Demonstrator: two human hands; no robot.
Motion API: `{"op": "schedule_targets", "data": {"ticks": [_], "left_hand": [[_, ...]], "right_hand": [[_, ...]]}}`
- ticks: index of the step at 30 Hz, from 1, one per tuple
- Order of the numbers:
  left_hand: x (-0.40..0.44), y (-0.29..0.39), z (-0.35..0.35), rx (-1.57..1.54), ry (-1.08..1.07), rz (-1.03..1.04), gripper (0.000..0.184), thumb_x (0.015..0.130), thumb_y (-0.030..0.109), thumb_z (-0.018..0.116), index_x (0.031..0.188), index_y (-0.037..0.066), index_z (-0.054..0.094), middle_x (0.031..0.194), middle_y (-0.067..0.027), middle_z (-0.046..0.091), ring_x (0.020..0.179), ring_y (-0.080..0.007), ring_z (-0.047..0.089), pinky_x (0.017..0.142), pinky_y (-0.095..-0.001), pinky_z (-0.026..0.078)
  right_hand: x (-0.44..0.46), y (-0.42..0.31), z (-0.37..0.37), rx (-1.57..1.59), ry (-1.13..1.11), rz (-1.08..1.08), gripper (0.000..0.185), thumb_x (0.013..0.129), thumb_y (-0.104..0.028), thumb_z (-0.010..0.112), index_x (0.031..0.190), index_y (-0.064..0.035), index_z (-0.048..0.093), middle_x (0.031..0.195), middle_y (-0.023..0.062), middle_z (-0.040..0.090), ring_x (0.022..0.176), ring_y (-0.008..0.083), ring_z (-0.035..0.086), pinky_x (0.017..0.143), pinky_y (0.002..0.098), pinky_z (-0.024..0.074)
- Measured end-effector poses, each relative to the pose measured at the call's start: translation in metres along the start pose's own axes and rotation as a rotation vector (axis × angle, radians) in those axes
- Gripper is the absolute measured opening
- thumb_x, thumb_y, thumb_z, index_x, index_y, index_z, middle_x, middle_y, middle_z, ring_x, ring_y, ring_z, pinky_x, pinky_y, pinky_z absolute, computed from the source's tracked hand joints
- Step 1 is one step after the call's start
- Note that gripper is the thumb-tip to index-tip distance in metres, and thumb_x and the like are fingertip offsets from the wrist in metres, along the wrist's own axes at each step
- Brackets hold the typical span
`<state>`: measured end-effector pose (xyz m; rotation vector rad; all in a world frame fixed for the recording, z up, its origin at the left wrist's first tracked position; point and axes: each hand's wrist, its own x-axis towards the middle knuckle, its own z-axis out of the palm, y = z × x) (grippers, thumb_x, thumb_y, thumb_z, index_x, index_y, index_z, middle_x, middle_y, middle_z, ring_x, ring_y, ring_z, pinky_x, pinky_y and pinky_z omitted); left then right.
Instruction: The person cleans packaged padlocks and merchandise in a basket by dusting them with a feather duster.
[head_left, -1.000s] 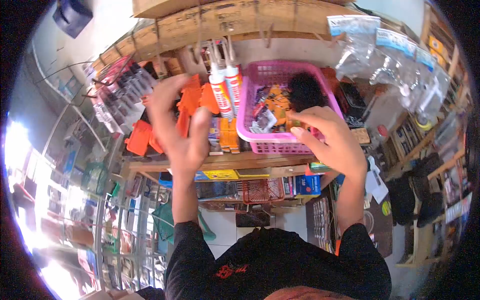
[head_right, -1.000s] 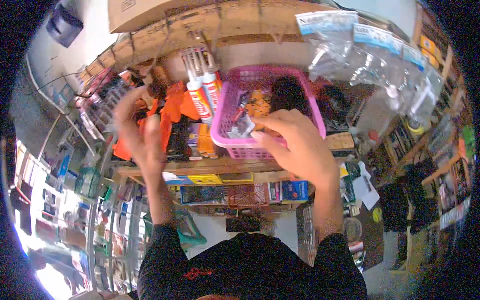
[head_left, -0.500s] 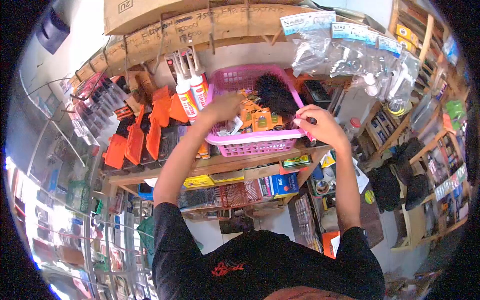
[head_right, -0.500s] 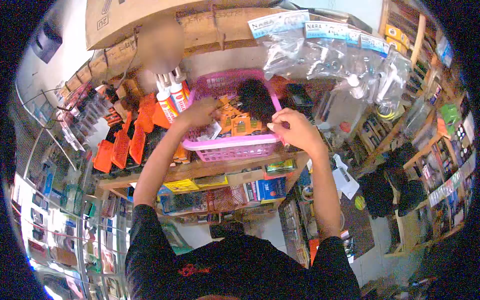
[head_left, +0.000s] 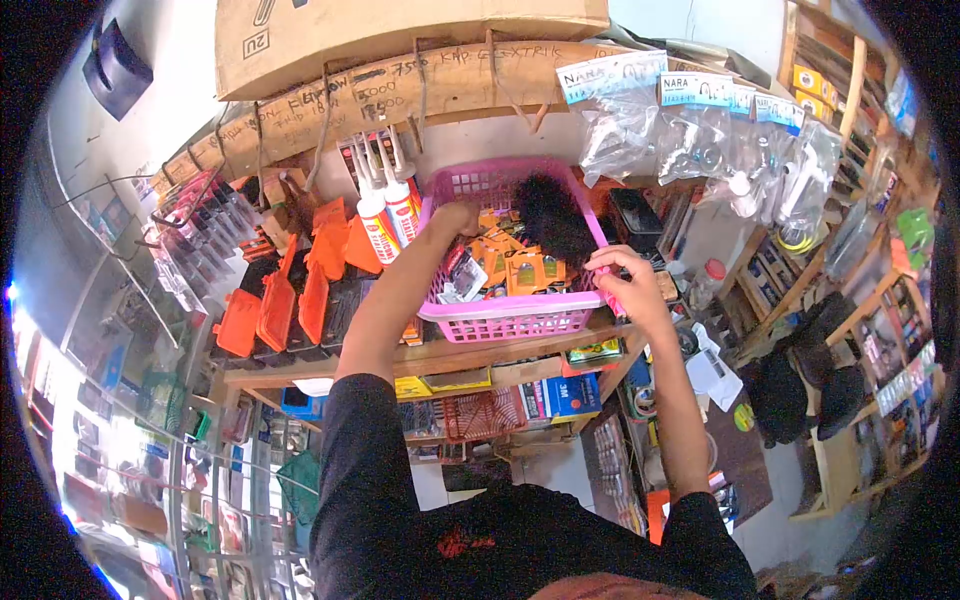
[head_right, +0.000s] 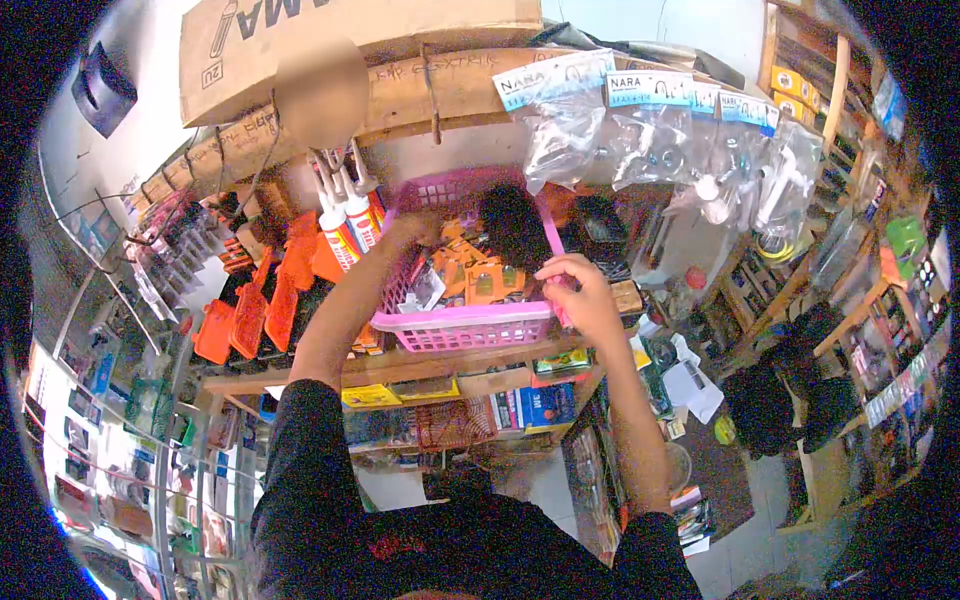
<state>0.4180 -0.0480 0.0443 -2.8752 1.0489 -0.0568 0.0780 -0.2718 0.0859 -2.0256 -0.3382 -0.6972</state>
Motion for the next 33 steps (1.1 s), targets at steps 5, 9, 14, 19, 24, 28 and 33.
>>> {"op": "schedule_targets", "data": {"ticks": [5, 9, 14, 19, 24, 28, 33], "left_hand": [[0.047, -0.038, 0.041, 0.036, -0.139, 0.04, 0.034, 0.068, 0.021, 0.071, 0.097, 0.003, 0.071, 0.106, -0.0259, 0.065, 0.098, -0.0328, 0.066, 0.081, -0.0409, 0.054], [-0.007, -0.018, -0.026, -0.128, -0.016, -0.023, 0.036, 0.062, 0.016, 0.073, 0.095, 0.002, 0.069, 0.098, -0.0244, 0.067, 0.091, -0.0334, 0.068, 0.078, -0.0411, 0.055], [-0.051, 0.016, -0.093, -0.892, 0.25, -0.221, 0.03, 0.088, 0.017, 0.059, 0.114, 0.001, 0.058, 0.094, -0.0176, 0.069, 0.089, -0.0294, 0.068, 0.075, -0.0457, 0.057], [-0.109, 0.032, -0.113, -1.999, 0.088, 0.095, 0.03, 0.101, 0.019, 0.042, 0.128, 0.006, 0.046, 0.115, -0.013, 0.062, 0.105, -0.0285, 0.062, 0.083, -0.0479, 0.055], [-0.172, 0.048, -0.084, -2.654, -0.169, 0.543, 0.023, 0.099, 0.022, 0.046, 0.113, 0.005, 0.053, 0.09, -0.0058, 0.057, 0.069, -0.02, 0.056, 0.052, -0.0298, 0.048], [-0.213, 0.081, -0.059, -2.914, -0.419, 0.585, 0.039, 0.09, 0.036, 0.054, 0.109, 0.002, 0.054, 0.082, -0.0044, 0.048, 0.056, -0.0157, 0.043, 0.042, -0.0263, 0.036], [-0.24, 0.11, -0.082, -2.781, -0.399, 0.512, 0.075, 0.084, 0.074, 0.041, 0.09, 0.003, 0.064, 0.084, -0.0099, 0.049, 0.057, -0.0166, 0.041, 0.042, -0.0266, 0.031]], "right_hand": [[-0.002, -0.004, 0.002, 0.017, 0.008, -0.009, 0.018, 0.074, 0.003, 0.061, 0.09, -0.001, 0.069, 0.103, 0.0096, 0.063, 0.103, 0.0215, 0.058, 0.093, 0.0323, 0.0429], [-0.002, 0.001, 0.004, 0.04, 0.049, -0.008, 0.017, 0.072, 0.001, 0.064, 0.089, -0.0029, 0.069, 0.101, 0.0087, 0.064, 0.102, 0.0217, 0.058, 0.093, 0.0328, 0.0427], [-0.002, 0.0, 0.003, 0.03, 0.058, -0.023, 0.016, 0.072, -0.001, 0.066, 0.088, -0.0036, 0.069, 0.099, 0.008, 0.064, 0.102, 0.0218, 0.058, 0.093, 0.0334, 0.0429], [-0.005, -0.002, 0.003, 0.033, 0.051, -0.002, 0.014, 0.075, 0.001, 0.062, 0.088, -0.001, 0.068, 0.103, 0.0091, 0.063, 0.105, 0.0221, 0.057, 0.094, 0.0334, 0.0418], [-0.008, -0.005, 0.005, 0.029, 0.087, -0.005, 0.014, 0.076, 0.001, 0.061, 0.087, -0.0011, 0.068, 0.103, 0.0081, 0.062, 0.105, 0.0214, 0.056, 0.095, 0.0332, 0.0409], [-0.006, -0.005, 0.006, 0.029, 0.093, -0.006, 0.016, 0.075, 0.003, 0.062, 0.089, -0.0014, 0.068, 0.103, 0.0076, 0.062, 0.103, 0.0199, 0.057, 0.092, 0.0318, 0.0422], [-0.003, -0.018, 0.007, -0.049, -0.013, 0.091, 0.029, 0.076, 0.001, 0.064, 0.105, -0.004, 0.063, 0.103, 0.0059, 0.059, 0.095, 0.0159, 0.056, 0.085, 0.0294, 0.0451]]}}
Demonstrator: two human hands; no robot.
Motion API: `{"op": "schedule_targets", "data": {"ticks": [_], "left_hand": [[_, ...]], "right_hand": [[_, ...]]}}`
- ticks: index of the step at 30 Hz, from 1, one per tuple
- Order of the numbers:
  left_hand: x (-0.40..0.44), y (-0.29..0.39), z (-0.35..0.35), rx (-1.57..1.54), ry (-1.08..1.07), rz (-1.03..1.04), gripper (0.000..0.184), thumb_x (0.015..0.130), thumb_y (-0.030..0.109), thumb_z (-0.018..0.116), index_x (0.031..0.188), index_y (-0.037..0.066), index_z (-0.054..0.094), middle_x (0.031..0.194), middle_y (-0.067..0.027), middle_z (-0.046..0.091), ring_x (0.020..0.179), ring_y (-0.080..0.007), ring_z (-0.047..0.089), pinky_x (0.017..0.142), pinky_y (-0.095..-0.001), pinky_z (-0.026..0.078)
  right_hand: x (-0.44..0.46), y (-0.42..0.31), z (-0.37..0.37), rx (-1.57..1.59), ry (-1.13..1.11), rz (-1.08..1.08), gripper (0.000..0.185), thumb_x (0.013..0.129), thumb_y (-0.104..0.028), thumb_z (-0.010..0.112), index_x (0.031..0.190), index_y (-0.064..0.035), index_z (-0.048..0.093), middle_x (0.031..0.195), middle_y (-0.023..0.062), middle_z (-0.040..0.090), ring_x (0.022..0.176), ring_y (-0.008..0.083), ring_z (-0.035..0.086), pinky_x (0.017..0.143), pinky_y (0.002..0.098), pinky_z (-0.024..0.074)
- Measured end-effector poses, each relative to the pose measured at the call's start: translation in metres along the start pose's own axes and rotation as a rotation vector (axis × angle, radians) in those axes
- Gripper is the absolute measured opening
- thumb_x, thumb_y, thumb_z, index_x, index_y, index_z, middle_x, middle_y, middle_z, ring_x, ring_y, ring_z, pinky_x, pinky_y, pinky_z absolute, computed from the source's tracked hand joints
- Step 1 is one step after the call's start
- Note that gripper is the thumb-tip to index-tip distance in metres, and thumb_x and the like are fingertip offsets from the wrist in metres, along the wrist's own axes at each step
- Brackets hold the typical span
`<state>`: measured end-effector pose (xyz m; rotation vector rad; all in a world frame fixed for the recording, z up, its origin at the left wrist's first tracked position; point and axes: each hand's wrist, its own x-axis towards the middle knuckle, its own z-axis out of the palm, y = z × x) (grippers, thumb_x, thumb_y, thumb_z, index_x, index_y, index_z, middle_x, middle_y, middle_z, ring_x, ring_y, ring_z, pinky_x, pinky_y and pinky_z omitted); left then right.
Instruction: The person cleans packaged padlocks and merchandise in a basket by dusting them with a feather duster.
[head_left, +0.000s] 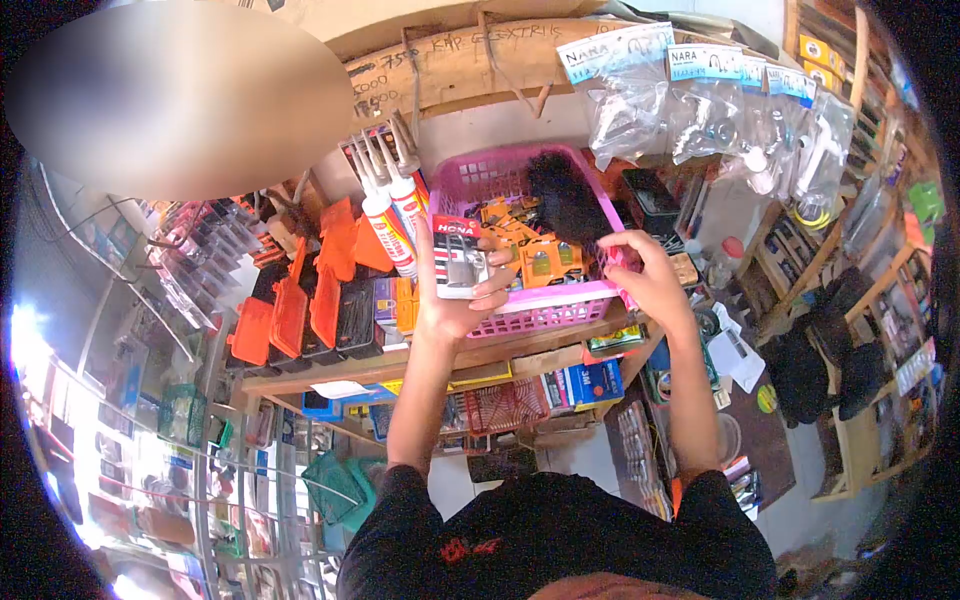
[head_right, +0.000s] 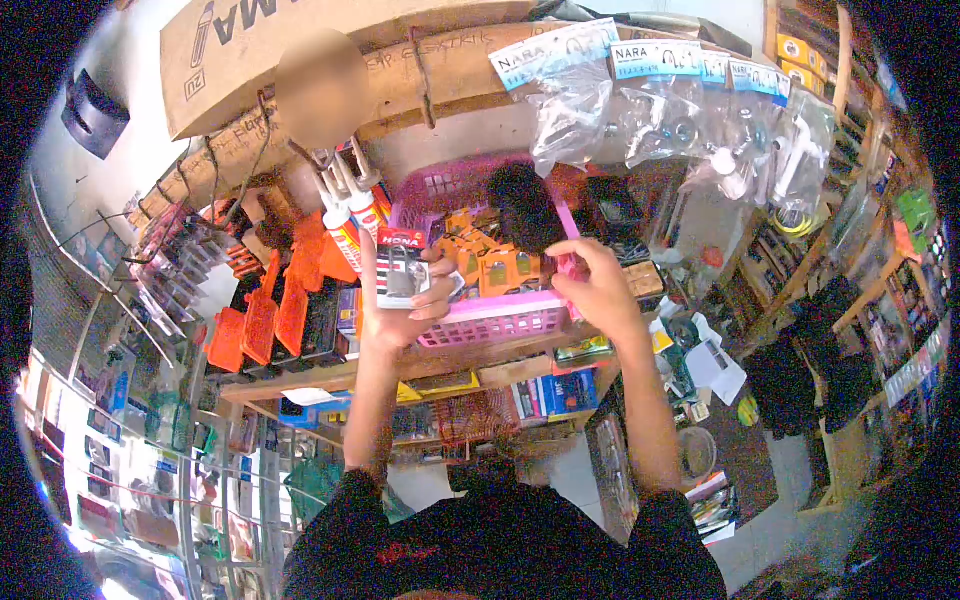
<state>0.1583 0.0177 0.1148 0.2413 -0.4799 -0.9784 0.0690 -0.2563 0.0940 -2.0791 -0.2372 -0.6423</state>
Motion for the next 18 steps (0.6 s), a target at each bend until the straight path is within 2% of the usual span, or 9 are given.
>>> {"op": "schedule_targets", "data": {"ticks": [1, 3, 5, 6, 9, 13, 14, 17, 18], "left_hand": [[0.001, -0.003, 0.003, 0.015, 0.028, 0.018, 0.073, 0.085, 0.073, 0.042, 0.09, 0.003, 0.064, 0.085, -0.0101, 0.05, 0.058, -0.0169, 0.041, 0.044, -0.0282, 0.032], [0.004, -0.007, 0.008, 0.049, 0.08, 0.044, 0.07, 0.086, 0.07, 0.043, 0.09, 0.004, 0.064, 0.085, -0.0104, 0.05, 0.058, -0.0174, 0.042, 0.046, -0.0313, 0.034], [0.012, -0.012, 0.003, 0.07, 0.129, 0.07, 0.061, 0.09, 0.062, 0.044, 0.101, 0.005, 0.063, 0.085, -0.0099, 0.053, 0.063, -0.0196, 0.046, 0.056, -0.0358, 0.039], [0.016, -0.016, 0.005, 0.108, 0.185, 0.095, 0.059, 0.091, 0.059, 0.045, 0.105, 0.005, 0.061, 0.085, -0.0097, 0.054, 0.065, -0.02, 0.047, 0.059, -0.0362, 0.04], [0.028, -0.021, 0.0, 0.128, 0.217, 0.15, 0.055, 0.095, 0.052, 0.043, 0.12, 0.004, 0.055, 0.086, -0.0084, 0.057, 0.075, -0.0217, 0.053, 0.069, -0.037, 0.043], [0.04, -0.031, -0.001, 0.051, 0.246, 0.203, 0.056, 0.095, 0.051, 0.043, 0.124, 0.004, 0.052, 0.086, -0.0084, 0.059, 0.082, -0.0233, 0.057, 0.075, -0.0389, 0.044], [0.043, -0.034, 0.0, 0.022, 0.238, 0.202, 0.056, 0.095, 0.051, 0.043, 0.124, 0.004, 0.052, 0.086, -0.0086, 0.06, 0.082, -0.0234, 0.057, 0.076, -0.039, 0.045], [0.048, -0.041, -0.004, -0.024, 0.189, 0.155, 0.055, 0.095, 0.05, 0.043, 0.123, 0.005, 0.054, 0.089, -0.009, 0.061, 0.084, -0.0244, 0.057, 0.077, -0.0398, 0.044], [0.05, -0.044, -0.005, -0.022, 0.158, 0.141, 0.055, 0.095, 0.05, 0.042, 0.123, 0.004, 0.054, 0.09, -0.0091, 0.061, 0.086, -0.0249, 0.057, 0.077, -0.0403, 0.044]], "right_hand": [[0.0, -0.009, 0.0, -0.056, -0.016, 0.023, 0.031, 0.077, 0.0, 0.065, 0.108, -0.0044, 0.062, 0.102, 0.0056, 0.058, 0.095, 0.0152, 0.056, 0.084, 0.0291, 0.0452], [-0.002, -0.025, 0.001, -0.242, -0.052, 0.016, 0.044, 0.077, -0.009, 0.07, 0.119, -0.0067, 0.056, 0.106, 0.0107, 0.057, 0.095, 0.0231, 0.058, 0.085, 0.0332, 0.0464], [-0.007, -0.053, 0.003, -0.48, -0.021, -0.015, 0.049, 0.077, -0.013, 0.072, 0.122, -0.0077, 0.053, 0.108, 0.0139, 0.056, 0.096, 0.0285, 0.059, 0.086, 0.0367, 0.0466], [-0.009, -0.064, 0.001, -0.449, -0.114, 0.101, 0.054, 0.077, -0.017, 0.072, 0.125, -0.0087, 0.051, 0.11, 0.0175, 0.054, 0.099, 0.0356, 0.057, 0.087, 0.0411, 0.0461], [-0.024, -0.067, 0.01, -0.555, -0.094, 0.031, 0.051, 0.078, -0.015, 0.07, 0.124, -0.0075, 0.051, 0.108, 0.0172, 0.055, 0.1, 0.0352, 0.057, 0.086, 0.0411, 0.0463], [-0.056, -0.087, 0.009, -0.359, -0.059, 0.145, 0.058, 0.081, -0.01, 0.066, 0.134, -0.0086, 0.042, 0.113, 0.0225, 0.05, 0.106, 0.0407, 0.053, 0.091, 0.0445, 0.0434], [-0.064, -0.083, 0.007, -0.355, -0.123, 0.143, 0.064, 0.083, -0.006, 0.062, 0.14, -0.0054, 0.034, 0.126, 0.0255, 0.045, 0.12, 0.0413, 0.047, 0.101, 0.0432, 0.0379], [-0.096, -0.068, 0.015, -0.145, -0.022, 0.048, 0.066, 0.084, -0.003, 0.058, 0.143, -0.0003, 0.028, 0.138, 0.0253, 0.039, 0.132, 0.0358, 0.039, 0.109, 0.0394, 0.0305], [-0.105, -0.071, 0.017, 0.031, -0.049, 0.15, 0.066, 0.085, 0.0, 0.053, 0.144, 0.0025, 0.023, 0.145, 0.0244, 0.033, 0.138, 0.031, 0.032, 0.113, 0.0372, 0.0233]]}}
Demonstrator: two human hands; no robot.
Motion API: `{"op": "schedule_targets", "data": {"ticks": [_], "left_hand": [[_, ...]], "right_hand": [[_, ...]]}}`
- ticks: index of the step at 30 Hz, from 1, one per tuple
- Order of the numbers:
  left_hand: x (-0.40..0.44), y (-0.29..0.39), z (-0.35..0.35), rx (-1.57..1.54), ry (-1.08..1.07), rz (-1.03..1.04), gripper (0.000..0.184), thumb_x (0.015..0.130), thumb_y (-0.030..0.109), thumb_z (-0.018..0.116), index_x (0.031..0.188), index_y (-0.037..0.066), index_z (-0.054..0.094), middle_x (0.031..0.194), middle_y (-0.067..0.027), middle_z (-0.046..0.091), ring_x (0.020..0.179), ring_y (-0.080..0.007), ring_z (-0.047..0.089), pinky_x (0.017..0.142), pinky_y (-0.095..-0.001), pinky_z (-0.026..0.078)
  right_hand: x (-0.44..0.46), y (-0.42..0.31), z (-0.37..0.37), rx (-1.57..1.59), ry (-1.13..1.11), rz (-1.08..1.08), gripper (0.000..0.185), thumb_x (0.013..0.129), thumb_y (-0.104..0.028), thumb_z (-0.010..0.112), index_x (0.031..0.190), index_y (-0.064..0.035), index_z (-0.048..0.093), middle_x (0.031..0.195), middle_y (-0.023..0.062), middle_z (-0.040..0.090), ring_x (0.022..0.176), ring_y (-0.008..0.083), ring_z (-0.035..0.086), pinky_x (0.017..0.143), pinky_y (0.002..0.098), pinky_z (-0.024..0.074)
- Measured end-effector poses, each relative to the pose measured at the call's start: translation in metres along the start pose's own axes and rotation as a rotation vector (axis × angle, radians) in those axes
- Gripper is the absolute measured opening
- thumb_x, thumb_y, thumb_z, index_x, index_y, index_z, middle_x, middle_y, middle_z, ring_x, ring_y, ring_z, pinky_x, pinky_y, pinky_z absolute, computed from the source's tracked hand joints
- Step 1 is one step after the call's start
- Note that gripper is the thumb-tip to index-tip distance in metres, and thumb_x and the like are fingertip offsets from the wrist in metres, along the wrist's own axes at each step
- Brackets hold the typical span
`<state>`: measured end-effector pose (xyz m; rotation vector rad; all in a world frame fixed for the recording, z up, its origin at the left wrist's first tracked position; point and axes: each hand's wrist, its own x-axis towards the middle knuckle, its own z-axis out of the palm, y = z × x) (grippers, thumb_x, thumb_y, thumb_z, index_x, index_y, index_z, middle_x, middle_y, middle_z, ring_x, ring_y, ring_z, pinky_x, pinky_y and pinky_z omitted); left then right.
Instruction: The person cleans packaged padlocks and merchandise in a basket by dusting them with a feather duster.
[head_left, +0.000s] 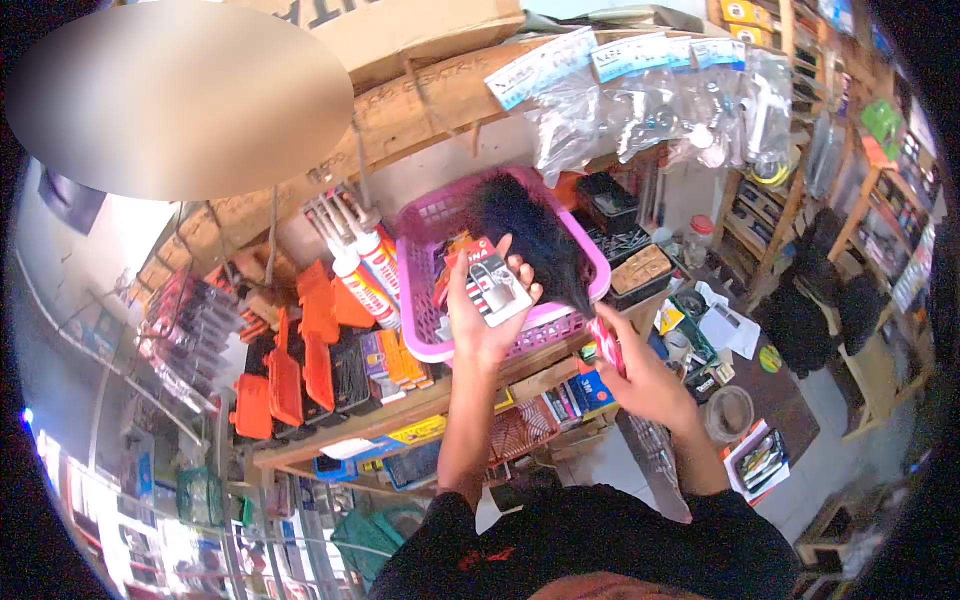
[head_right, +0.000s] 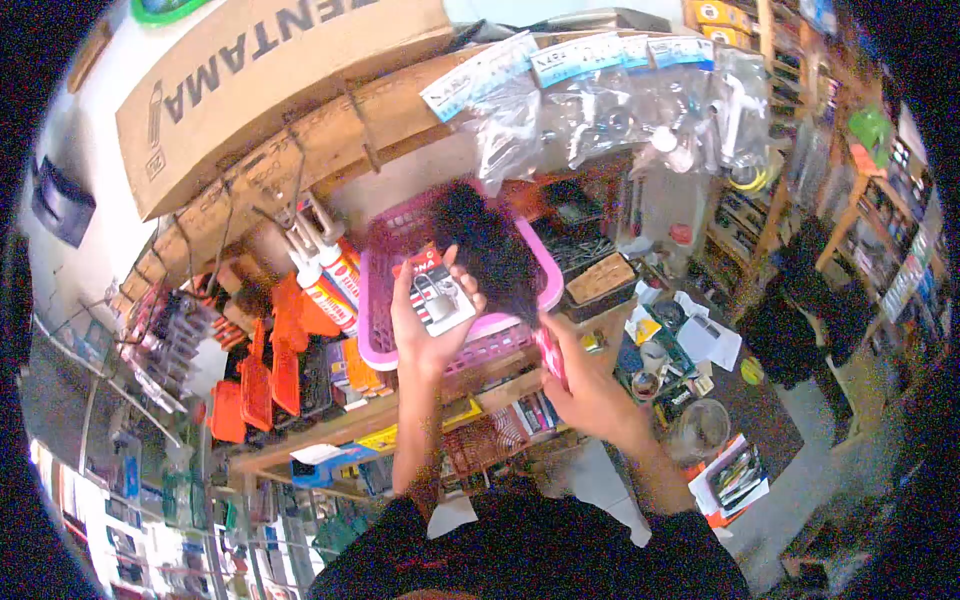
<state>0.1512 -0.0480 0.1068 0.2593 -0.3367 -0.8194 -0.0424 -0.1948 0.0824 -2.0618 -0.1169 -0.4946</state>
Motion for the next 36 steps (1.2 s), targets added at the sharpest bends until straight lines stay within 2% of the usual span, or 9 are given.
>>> {"op": "schedule_targets", "data": {"ticks": [3, 6, 13, 19, 21, 24, 29, 32, 36], "left_hand": [[0.004, -0.009, 0.003, -0.013, -0.048, -0.027, 0.055, 0.095, 0.049, 0.041, 0.122, 0.003, 0.055, 0.089, -0.0085, 0.06, 0.083, -0.0247, 0.057, 0.077, -0.0397, 0.043], [0.009, -0.015, 0.006, -0.01, -0.086, -0.057, 0.055, 0.094, 0.049, 0.042, 0.122, 0.004, 0.055, 0.088, -0.0084, 0.06, 0.081, -0.024, 0.056, 0.076, -0.0394, 0.043], [0.021, -0.043, 0.014, 0.064, -0.209, -0.153, 0.062, 0.093, 0.055, 0.044, 0.129, 0.005, 0.051, 0.095, -0.0087, 0.06, 0.085, -0.0255, 0.056, 0.078, -0.0412, 0.043], [0.044, -0.072, 0.016, 0.032, -0.154, -0.247, 0.066, 0.092, 0.059, 0.044, 0.129, 0.004, 0.05, 0.093, -0.0084, 0.061, 0.083, -0.0249, 0.057, 0.075, -0.0414, 0.045], [0.048, -0.076, 0.019, 0.031, -0.13, -0.245, 0.07, 0.091, 0.063, 0.043, 0.128, 0.004, 0.05, 0.093, -0.0086, 0.06, 0.083, -0.0256, 0.056, 0.074, -0.0423, 0.045], [0.051, -0.075, 0.021, 0.039, -0.139, -0.208, 0.076, 0.088, 0.068, 0.042, 0.127, 0.004, 0.051, 0.093, -0.0086, 0.06, 0.083, -0.0257, 0.056, 0.074, -0.0422, 0.046], [0.05, -0.073, 0.021, -0.035, -0.048, -0.168, 0.086, 0.083, 0.077, 0.04, 0.128, 0.003, 0.05, 0.095, -0.0085, 0.06, 0.087, -0.0261, 0.055, 0.077, -0.0436, 0.044], [0.054, -0.075, 0.008, -0.061, -0.269, -0.191, 0.083, 0.086, 0.072, 0.041, 0.131, 0.003, 0.051, 0.105, -0.0109, 0.062, 0.099, -0.0282, 0.057, 0.085, -0.0447, 0.043], [0.052, -0.073, 0.017, -0.034, -0.099, -0.197, 0.085, 0.086, 0.073, 0.039, 0.13, 0.002, 0.05, 0.113, -0.0123, 0.061, 0.107, -0.0307, 0.056, 0.092, -0.0498, 0.042]], "right_hand": [[-0.035, 0.021, 0.01, 0.133, 0.037, 0.126, 0.067, 0.084, 0.007, 0.051, 0.145, -0.003, 0.025, 0.112, 0.0103, 0.055, 0.098, 0.0203, 0.058, 0.087, 0.0315, 0.0479], [-0.075, 0.062, 0.023, 0.172, 0.043, 0.228, 0.068, 0.08, 0.011, 0.053, 0.142, -0.0082, 0.032, 0.093, 0.0031, 0.053, 0.075, 0.0119, 0.054, 0.065, 0.0251, 0.0486], [-0.142, 0.086, 0.075, 0.429, 0.229, 0.41, 0.044, 0.076, 0.01, 0.058, 0.112, -0.0103, 0.044, 0.082, -0.0012, 0.052, 0.067, 0.0084, 0.052, 0.052, 0.0237, 0.0425], [-0.155, 0.058, 0.073, 0.485, 0.255, 0.591, 0.023, 0.09, -0.024, 0.065, 0.096, -0.0058, 0.053, 0.074, -0.0004, 0.052, 0.065, 0.0067, 0.048, 0.056, 0.0242, 0.0391], [-0.16, 0.06, 0.071, 0.499, 0.268, 0.737, 0.027, 0.094, -0.033, 0.059, 0.084, -0.0086, 0.053, 0.056, -0.0031, 0.048, 0.037, 0.0055, 0.041, 0.032, 0.0213, 0.0313], [-0.166, 0.063, 0.062, 0.498, 0.303, 0.833, 0.034, 0.096, -0.038, 0.056, 0.081, -0.0076, 0.055, 0.054, -0.0018, 0.049, 0.034, 0.0063, 0.039, 0.031, 0.022, 0.0293], [-0.186, 0.102, 0.075, 0.504, 0.529, 0.501, 0.035, 0.097, -0.04, 0.053, 0.083, -0.0079, 0.051, 0.062, 0.001, 0.05, 0.047, 0.0083, 0.045, 0.042, 0.0239, 0.0368], [-0.183, 0.084, 0.073, 0.708, 0.749, 0.462, 0.045, 0.099, -0.047, 0.044, 0.075, -0.0097, 0.047, 0.058, 0.0007, 0.046, 0.049, 0.0095, 0.042, 0.045, 0.0252, 0.0325], [-0.187, 0.072, 0.065, 0.475, 0.718, 0.469, 0.046, 0.1, -0.046, 0.041, 0.075, -0.0076, 0.048, 0.054, 0.0006, 0.047, 0.048, 0.0097, 0.042, 0.045, 0.0256, 0.0329]]}}
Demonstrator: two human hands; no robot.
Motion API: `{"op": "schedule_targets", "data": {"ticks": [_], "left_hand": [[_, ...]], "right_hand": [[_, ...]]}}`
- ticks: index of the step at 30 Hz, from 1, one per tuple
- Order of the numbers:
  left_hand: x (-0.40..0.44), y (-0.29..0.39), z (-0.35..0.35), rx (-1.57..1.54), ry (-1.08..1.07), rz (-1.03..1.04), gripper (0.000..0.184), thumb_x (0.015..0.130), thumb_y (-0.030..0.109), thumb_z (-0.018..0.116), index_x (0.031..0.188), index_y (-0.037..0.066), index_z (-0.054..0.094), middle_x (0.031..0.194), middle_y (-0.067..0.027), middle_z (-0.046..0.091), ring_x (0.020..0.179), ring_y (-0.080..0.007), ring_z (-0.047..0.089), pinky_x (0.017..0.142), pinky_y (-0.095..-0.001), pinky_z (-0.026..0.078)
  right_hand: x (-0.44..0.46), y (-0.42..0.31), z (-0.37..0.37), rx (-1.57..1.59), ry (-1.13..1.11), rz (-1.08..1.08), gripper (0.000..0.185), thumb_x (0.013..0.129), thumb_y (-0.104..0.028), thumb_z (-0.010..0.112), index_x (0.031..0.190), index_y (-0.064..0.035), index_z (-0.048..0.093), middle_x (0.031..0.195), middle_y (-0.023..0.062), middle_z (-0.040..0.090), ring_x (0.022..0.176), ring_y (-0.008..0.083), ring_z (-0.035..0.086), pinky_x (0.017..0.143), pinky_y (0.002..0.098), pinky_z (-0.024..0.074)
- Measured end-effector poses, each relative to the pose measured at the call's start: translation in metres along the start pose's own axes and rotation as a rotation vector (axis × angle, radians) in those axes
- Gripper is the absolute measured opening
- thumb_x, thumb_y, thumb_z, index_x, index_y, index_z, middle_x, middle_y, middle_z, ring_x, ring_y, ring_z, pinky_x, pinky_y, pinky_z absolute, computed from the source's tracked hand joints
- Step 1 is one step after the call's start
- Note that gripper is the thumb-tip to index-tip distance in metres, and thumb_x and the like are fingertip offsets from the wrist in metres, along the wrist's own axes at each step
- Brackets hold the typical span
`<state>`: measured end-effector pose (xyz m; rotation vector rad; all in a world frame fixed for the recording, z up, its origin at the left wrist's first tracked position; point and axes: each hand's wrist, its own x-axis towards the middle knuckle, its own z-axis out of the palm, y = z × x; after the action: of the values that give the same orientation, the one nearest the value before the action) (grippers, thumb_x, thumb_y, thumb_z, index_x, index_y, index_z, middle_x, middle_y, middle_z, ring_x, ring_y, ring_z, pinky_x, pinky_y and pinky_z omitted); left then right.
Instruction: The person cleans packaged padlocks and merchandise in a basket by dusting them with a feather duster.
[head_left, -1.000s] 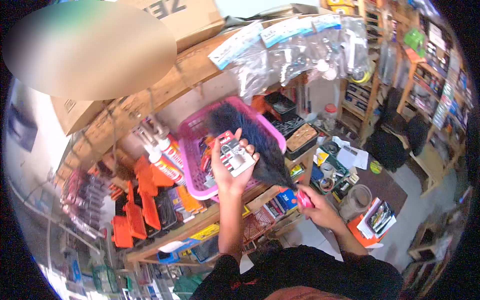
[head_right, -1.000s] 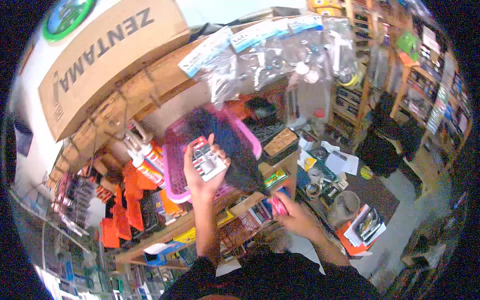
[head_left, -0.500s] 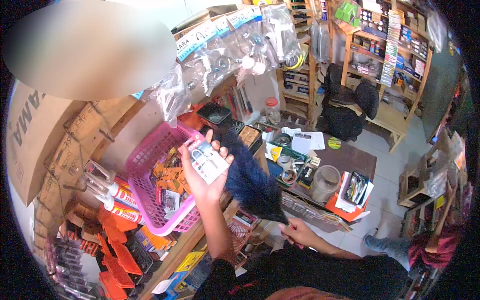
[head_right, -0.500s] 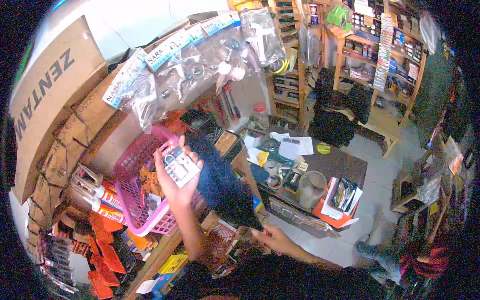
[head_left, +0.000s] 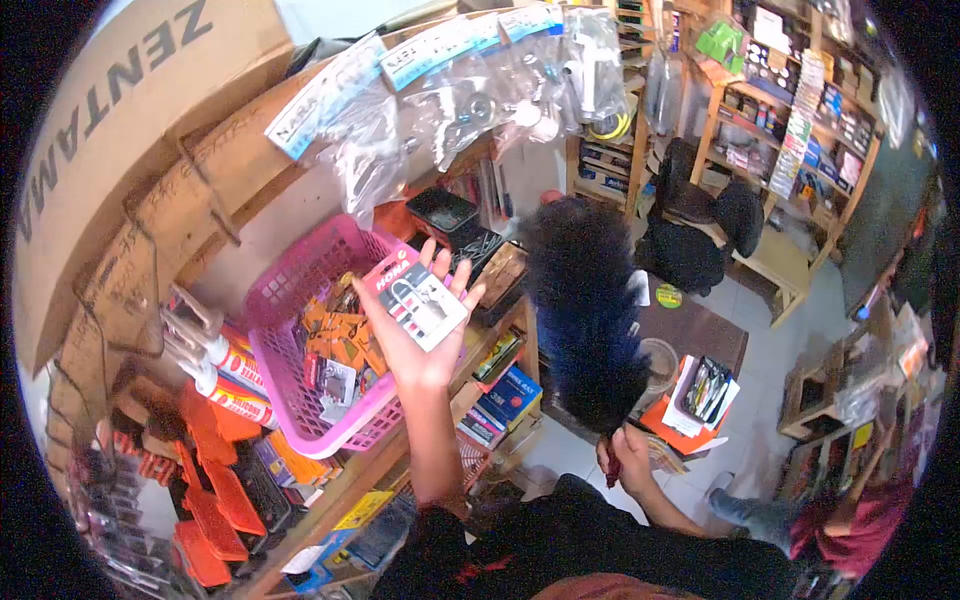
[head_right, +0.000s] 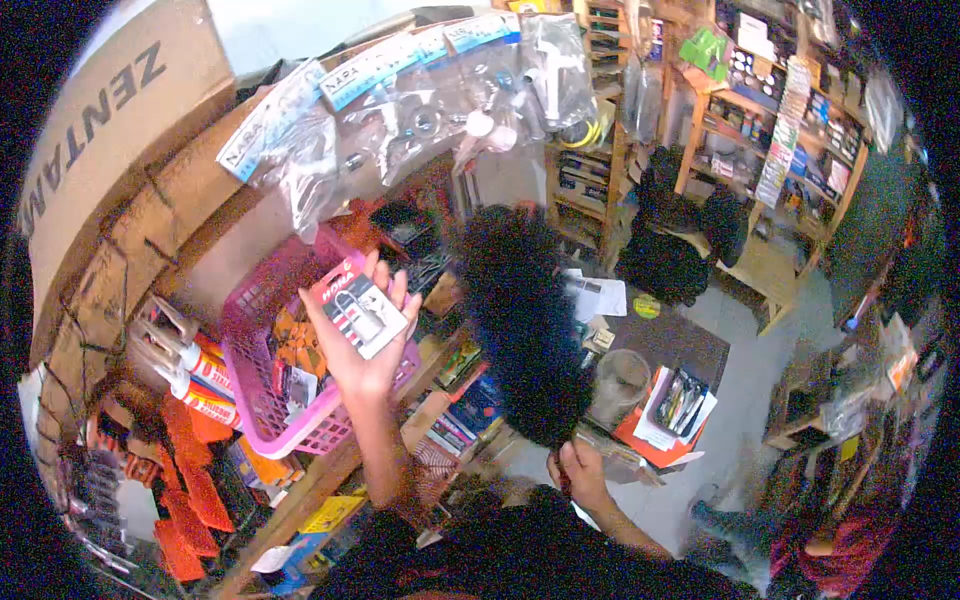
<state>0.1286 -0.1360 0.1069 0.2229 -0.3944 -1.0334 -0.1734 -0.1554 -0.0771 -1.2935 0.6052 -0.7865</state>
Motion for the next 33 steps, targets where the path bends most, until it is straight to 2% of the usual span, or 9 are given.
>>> {"op": "schedule_targets", "data": {"ticks": [4, 5, 13, 16, 17, 23, 26, 30, 33], "left_hand": [[0.004, -0.003, 0.004, 0.079, 0.027, 0.041, 0.075, 0.092, 0.068, 0.034, 0.133, 0.005, 0.045, 0.133, -0.0188, 0.054, 0.117, -0.0357, 0.054, 0.097, -0.0455, 0.047], [0.004, -0.002, 0.001, 0.051, -0.022, -0.04, 0.089, 0.088, 0.073, 0.034, 0.131, -0.004, 0.049, 0.123, -0.019, 0.06, 0.109, -0.0328, 0.059, 0.1, -0.0429, 0.045], [-0.006, -0.002, 0.022, 0.15, 0.125, 0.101, 0.063, 0.094, 0.061, 0.038, 0.118, 0.005, 0.058, 0.121, -0.0182, 0.061, 0.107, -0.033, 0.06, 0.098, -0.0437, 0.045], [-0.006, -0.002, 0.01, 0.002, -0.123, -0.051, 0.063, 0.094, 0.061, 0.039, 0.116, 0.006, 0.058, 0.12, -0.0193, 0.062, 0.107, -0.0328, 0.06, 0.098, -0.0438, 0.045], [-0.006, -0.005, 0.015, 0.135, 0.067, 0.008, 0.067, 0.093, 0.063, 0.037, 0.118, 0.005, 0.057, 0.118, -0.0218, 0.062, 0.107, -0.0342, 0.06, 0.097, -0.0455, 0.046], [-0.008, -0.003, 0.01, 0.123, -0.088, -0.059, 0.075, 0.096, 0.063, 0.024, 0.134, 0.001, 0.045, 0.127, -0.023, 0.056, 0.115, -0.0357, 0.057, 0.101, -0.0483, 0.044], [-0.004, -0.007, 0.002, 0.271, 0.129, 0.058, 0.079, 0.094, 0.065, 0.025, 0.133, 0.0, 0.045, 0.13, -0.0207, 0.055, 0.117, -0.0357, 0.055, 0.103, -0.0477, 0.041], [-0.008, -0.009, -0.008, -0.084, -0.073, 0.054, 0.078, 0.093, 0.066, 0.031, 0.134, 0.0, 0.045, 0.132, -0.0217, 0.053, 0.121, -0.0356, 0.051, 0.107, -0.0487, 0.037], [-0.007, -0.01, -0.004, 0.206, 0.005, 0.119, 0.078, 0.093, 0.066, 0.031, 0.136, 0.001, 0.043, 0.135, -0.0222, 0.05, 0.123, -0.037, 0.05, 0.107, -0.0499, 0.036]], "right_hand": [[-0.005, -0.004, 0.001, -0.345, -0.12, -0.06, 0.037, 0.1, -0.029, 0.048, 0.072, -0.0042, 0.05, 0.059, 0.0021, 0.052, 0.053, 0.0112, 0.046, 0.05, 0.0302, 0.0369], [-0.004, -0.025, 0.015, -0.409, -0.16, -0.08, 0.036, 0.099, -0.027, 0.049, 0.072, -0.0041, 0.051, 0.061, 0.0023, 0.052, 0.054, 0.0114, 0.046, 0.051, 0.0306, 0.0373], [0.014, -0.03, 0.034, -0.329, -0.222, 0.055, 0.033, 0.101, -0.028, 0.044, 0.079, -0.0056, 0.052, 0.064, -0.0003, 0.051, 0.058, 0.0077, 0.045, 0.053, 0.0258, 0.0371], [0.014, -0.003, 0.026, -0.446, -0.176, 0.032, 0.034, 0.1, -0.029, 0.047, 0.076, -0.0042, 0.055, 0.063, 0.0017, 0.053, 0.057, 0.0109, 0.047, 0.054, 0.0288, 0.0392], [0.015, 0.024, 0.014, -0.538, -0.14, 0.014, 0.035, 0.099, -0.028, 0.049, 0.075, -0.0039, 0.055, 0.063, 0.0035, 0.055, 0.059, 0.0119, 0.05, 0.056, 0.0289, 0.0408], [0.026, 0.031, 0.008, -0.33, -0.173, 0.056, 0.033, 0.095, -0.026, 0.055, 0.072, -0.0029, 0.055, 0.062, 0.0009, 0.05, 0.06, 0.0087, 0.048, 0.055, 0.0265, 0.0391], [0.043, 0.015, 0.017, -0.263, -0.202, 0.059, 0.042, 0.098, -0.031, 0.051, 0.068, -0.0017, 0.056, 0.06, 0.002, 0.055, 0.055, 0.0098, 0.051, 0.052, 0.0264, 0.0401], [0.059, 0.002, 0.027, -0.22, -0.26, -0.059, 0.033, 0.096, -0.025, 0.054, 0.072, -0.0014, 0.057, 0.061, 0.0063, 0.058, 0.055, 0.014, 0.054, 0.053, 0.0292, 0.0414], [0.057, 0.011, 0.032, -0.165, -0.299, -0.028, 0.035, 0.094, -0.021, 0.056, 0.065, -0.0016, 0.052, 0.061, 0.0072, 0.059, 0.054, 0.0148, 0.056, 0.052, 0.0311, 0.0423]]}}
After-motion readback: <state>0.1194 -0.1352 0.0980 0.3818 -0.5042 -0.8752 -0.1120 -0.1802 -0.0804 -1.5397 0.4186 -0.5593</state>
